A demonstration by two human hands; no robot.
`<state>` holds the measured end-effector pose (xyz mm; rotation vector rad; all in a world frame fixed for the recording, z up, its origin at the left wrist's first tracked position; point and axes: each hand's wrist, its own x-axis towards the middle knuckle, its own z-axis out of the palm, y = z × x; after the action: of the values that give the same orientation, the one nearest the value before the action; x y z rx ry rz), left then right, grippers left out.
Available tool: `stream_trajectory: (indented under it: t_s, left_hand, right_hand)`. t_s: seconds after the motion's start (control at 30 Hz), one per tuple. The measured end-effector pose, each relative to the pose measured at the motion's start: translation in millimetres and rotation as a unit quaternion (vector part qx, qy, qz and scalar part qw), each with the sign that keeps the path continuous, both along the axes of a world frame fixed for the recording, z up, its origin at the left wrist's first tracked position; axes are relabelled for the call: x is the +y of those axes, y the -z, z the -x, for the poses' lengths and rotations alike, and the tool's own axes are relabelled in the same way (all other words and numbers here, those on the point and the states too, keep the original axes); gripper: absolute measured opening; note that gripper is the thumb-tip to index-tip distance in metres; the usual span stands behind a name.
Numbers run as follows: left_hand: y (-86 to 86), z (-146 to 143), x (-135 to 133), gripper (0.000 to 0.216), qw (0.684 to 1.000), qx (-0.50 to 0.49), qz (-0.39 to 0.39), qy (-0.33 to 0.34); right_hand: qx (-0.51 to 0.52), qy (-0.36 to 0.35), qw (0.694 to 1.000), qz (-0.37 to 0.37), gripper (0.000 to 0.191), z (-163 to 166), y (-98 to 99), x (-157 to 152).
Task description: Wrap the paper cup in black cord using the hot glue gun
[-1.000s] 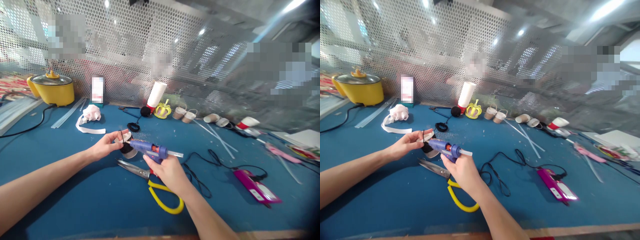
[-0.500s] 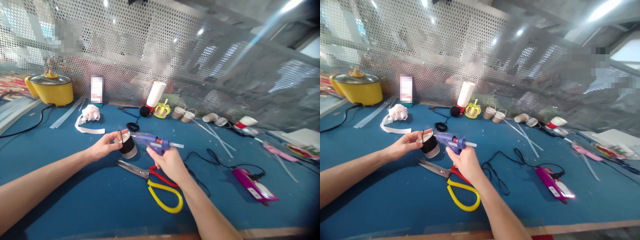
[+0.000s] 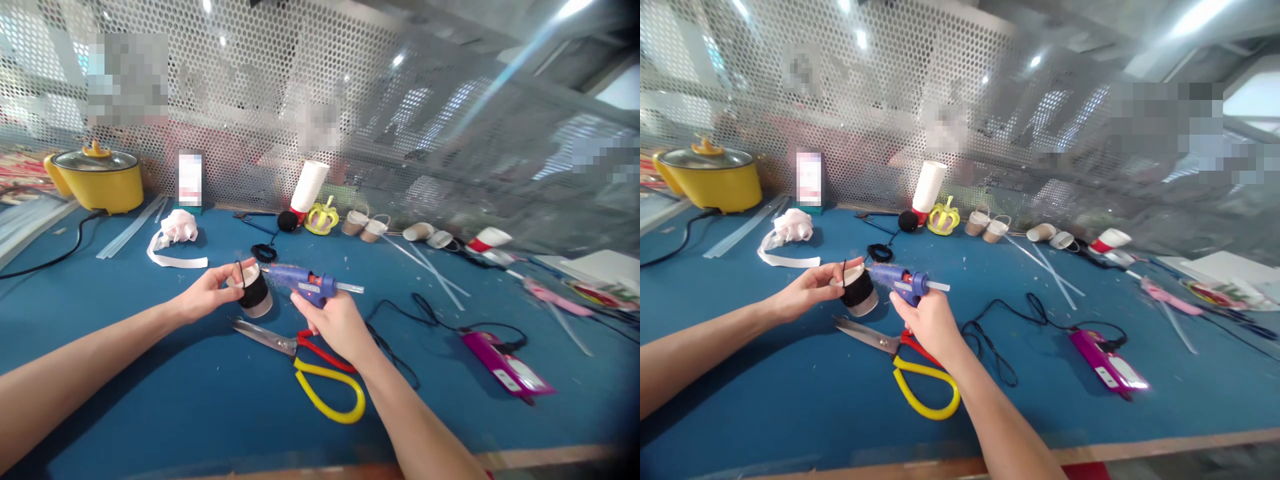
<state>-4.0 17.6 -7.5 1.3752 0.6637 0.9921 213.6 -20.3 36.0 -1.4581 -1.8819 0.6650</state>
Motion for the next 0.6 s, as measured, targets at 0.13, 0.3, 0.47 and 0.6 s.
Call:
stream_trajectory:
  t_s: [0.13,0.3,0.47,0.6]
  left_hand:
    - [0.0,0.1,0.0,0.016,1.000,0.003,-0.007,0.003]
    - [-1.8,-0.5,-0.5,0.019,1.000,0.001,0.002,-0.002]
    - [-1.9,-1.0,-0.5,0.018,1.000,0.001,0.002,0.002]
    - [-1.1,-0.4,0.2,0.018,1.000,-0.001,0.000,0.005]
  right_hand:
    - [0.004,-0.006,1.000,0.000,0.031,0.2,0.3,-1.2]
    - [0.007,-0.002,1.000,0.011,0.022,-0.6,0.9,-1.0]
    - [0.001,0.000,1.000,0.017,0.027,-0.7,0.3,-0.9]
    - [0.002,0.002,1.000,0.011,0.032,0.2,-1.5,-3.3]
